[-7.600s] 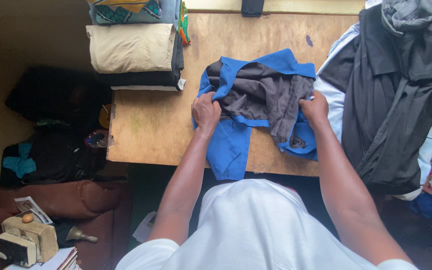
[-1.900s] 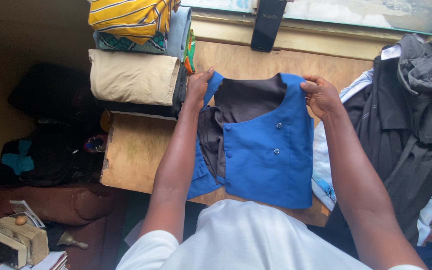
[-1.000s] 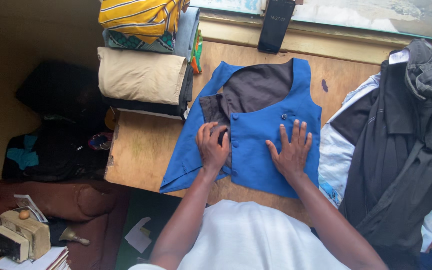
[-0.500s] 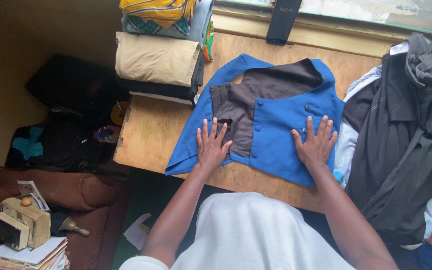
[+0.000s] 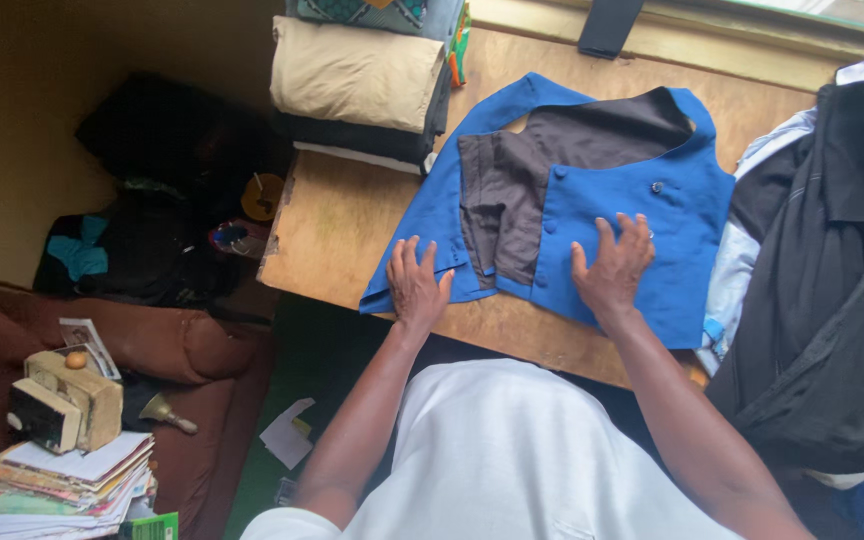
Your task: The person buttons a blue vest, smooths it out on a wooden surface, folds it in half, and then rolls it into a compact bundle.
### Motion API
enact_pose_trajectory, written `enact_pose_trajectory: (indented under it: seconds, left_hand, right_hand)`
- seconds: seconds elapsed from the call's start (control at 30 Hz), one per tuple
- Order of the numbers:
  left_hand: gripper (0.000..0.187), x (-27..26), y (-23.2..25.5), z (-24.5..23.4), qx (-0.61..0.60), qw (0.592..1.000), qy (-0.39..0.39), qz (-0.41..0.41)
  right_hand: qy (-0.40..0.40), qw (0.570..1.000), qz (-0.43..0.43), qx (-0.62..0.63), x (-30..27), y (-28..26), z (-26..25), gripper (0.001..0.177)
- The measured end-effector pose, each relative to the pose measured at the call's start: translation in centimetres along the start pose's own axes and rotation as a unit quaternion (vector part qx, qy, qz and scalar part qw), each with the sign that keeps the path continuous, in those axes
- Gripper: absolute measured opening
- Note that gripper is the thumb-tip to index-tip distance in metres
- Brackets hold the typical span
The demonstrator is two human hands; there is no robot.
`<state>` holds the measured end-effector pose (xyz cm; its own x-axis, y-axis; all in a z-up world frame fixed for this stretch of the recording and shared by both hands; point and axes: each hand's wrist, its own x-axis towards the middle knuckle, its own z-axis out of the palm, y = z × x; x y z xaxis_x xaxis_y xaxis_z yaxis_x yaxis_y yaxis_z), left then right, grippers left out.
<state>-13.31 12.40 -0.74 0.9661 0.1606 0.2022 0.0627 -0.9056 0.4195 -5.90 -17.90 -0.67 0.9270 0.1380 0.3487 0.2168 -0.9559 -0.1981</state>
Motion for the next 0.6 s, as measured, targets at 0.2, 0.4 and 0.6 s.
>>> enact_pose_trajectory:
  seconds: [0.2, 0.4, 0.6]
  left_hand:
    - [0.008, 1.2, -2.1, -0.7, -0.069, 0.997, 0.012, -0.02]
    - [0.014, 5.2, 1.4, -5.5, -0.272, 0.956, 0.081, -0.074]
    - [0.013, 8.0, 6.6, -8.0, -0.388, 0.92, 0.045, -0.003]
  right_hand:
    - [-0.014, 0.975, -0.045, 0.217, 0.2, -7.9, 1.1, 0.033]
    - [-0.243, 0.829, 0.2, 0.463, 1.4, -12.6, 2.2, 0.03]
    - [-0.362, 0.378, 0.316, 0.791, 4.1, -12.5, -0.6, 0.056]
